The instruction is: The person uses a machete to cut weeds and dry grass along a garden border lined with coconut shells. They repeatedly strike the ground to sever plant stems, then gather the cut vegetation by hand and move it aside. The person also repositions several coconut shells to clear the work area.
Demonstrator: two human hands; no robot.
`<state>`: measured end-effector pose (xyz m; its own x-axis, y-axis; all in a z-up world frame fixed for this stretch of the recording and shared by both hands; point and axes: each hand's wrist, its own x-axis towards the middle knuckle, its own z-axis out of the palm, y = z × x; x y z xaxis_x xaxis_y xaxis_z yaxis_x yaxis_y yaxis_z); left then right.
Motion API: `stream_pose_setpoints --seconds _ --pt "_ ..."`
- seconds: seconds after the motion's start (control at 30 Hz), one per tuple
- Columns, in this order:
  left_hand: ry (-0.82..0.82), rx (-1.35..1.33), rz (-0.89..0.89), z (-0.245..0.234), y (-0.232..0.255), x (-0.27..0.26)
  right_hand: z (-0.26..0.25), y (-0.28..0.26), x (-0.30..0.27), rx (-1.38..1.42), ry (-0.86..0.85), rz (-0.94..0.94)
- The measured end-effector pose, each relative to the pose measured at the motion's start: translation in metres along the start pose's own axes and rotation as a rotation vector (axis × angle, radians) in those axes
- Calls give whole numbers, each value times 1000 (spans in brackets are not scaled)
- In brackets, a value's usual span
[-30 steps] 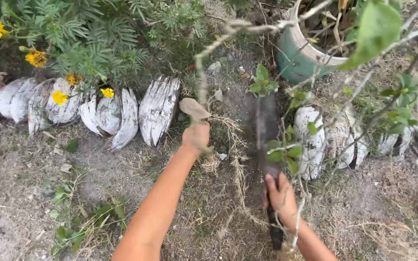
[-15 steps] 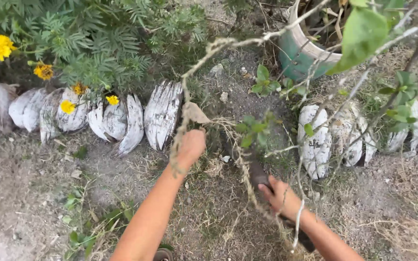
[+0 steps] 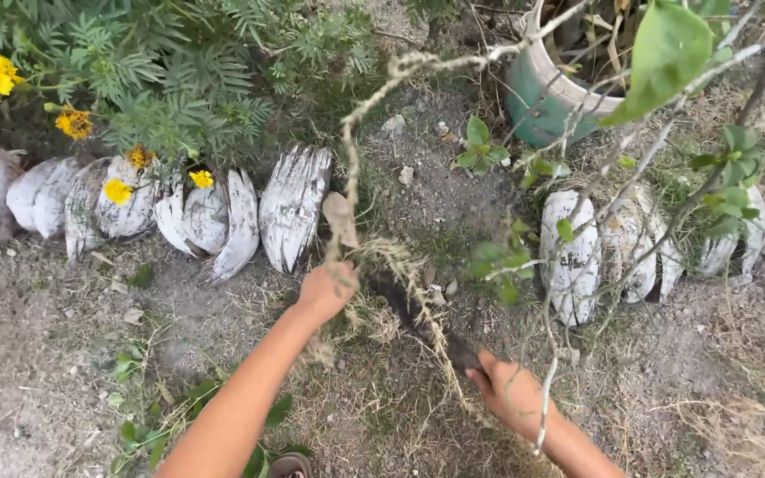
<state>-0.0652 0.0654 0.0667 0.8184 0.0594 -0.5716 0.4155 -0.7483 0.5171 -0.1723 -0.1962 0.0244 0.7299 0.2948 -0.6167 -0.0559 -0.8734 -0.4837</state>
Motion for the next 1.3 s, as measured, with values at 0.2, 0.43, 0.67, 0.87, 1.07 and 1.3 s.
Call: stream_pose_setpoints --seconds 0.2,0.43,0.67,0.87,1.07,1.3 --pt "-118 682 -93 -4 -56 12 10 7 -28 281 -28 56" --pt "-645 1071 -164 -28 -36 -21 -32 6 -48 824 130 354" --pt "-693 584 230 -66 95 -35 -33 -3 -9 716 270 103" --pt "379 639 247 2 102 54 -50 -31 25 159 131 188" --pt "271 689 -40 10 62 94 -58 6 59 213 470 236" --pt "383 1047 29 40 10 151 -55 -43 46 490 451 236"
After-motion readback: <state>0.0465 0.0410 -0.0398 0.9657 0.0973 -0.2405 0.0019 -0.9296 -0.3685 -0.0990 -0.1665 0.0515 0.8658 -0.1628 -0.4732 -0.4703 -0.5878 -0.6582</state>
